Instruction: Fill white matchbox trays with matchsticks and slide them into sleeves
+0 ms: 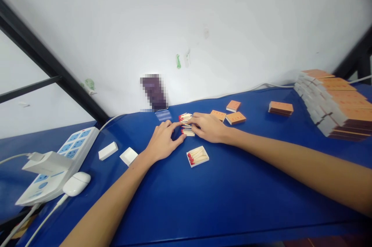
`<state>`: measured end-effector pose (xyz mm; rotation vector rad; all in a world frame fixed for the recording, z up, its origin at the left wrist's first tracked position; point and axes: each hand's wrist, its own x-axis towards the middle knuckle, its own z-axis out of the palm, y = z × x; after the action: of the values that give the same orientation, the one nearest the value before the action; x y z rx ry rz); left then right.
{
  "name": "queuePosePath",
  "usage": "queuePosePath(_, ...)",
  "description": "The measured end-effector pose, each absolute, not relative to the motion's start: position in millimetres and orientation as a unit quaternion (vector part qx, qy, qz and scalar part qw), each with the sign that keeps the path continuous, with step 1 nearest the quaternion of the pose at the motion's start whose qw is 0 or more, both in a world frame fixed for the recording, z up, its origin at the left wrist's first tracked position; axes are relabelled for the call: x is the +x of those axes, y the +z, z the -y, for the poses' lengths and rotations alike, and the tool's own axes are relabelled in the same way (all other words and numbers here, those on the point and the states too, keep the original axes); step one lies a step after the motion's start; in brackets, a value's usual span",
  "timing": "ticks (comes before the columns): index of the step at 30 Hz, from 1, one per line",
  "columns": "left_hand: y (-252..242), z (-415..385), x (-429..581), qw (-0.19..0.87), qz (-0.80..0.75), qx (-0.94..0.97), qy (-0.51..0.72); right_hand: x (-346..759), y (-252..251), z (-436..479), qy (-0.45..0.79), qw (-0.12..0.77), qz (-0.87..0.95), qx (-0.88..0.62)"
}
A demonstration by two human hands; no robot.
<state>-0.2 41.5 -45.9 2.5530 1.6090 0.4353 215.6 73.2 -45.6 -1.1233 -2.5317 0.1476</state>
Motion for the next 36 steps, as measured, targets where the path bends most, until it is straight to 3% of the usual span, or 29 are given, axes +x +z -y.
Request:
queuePosePath(18, -48.4, -42.4, -1.4, 0.019, -0.540, 0.830, 0.142, 214.8, -42.2, -71.0, 0.046, 0.173, 0.888, -0.424)
queuePosePath(26, -42.3, -41.0, 2.0, -0.061, -0.502, 0.855, 0.115, 214.8, -41.9, -72.4, 0.047, 0.171, 0.894, -0.411)
queuePosePath(36, -43.9, -39.1, 0.7, -0.023, -0.495, 0.858, 0.135, 215.2, -43.1, -72.6, 0.056, 0.169, 0.892, -0.415)
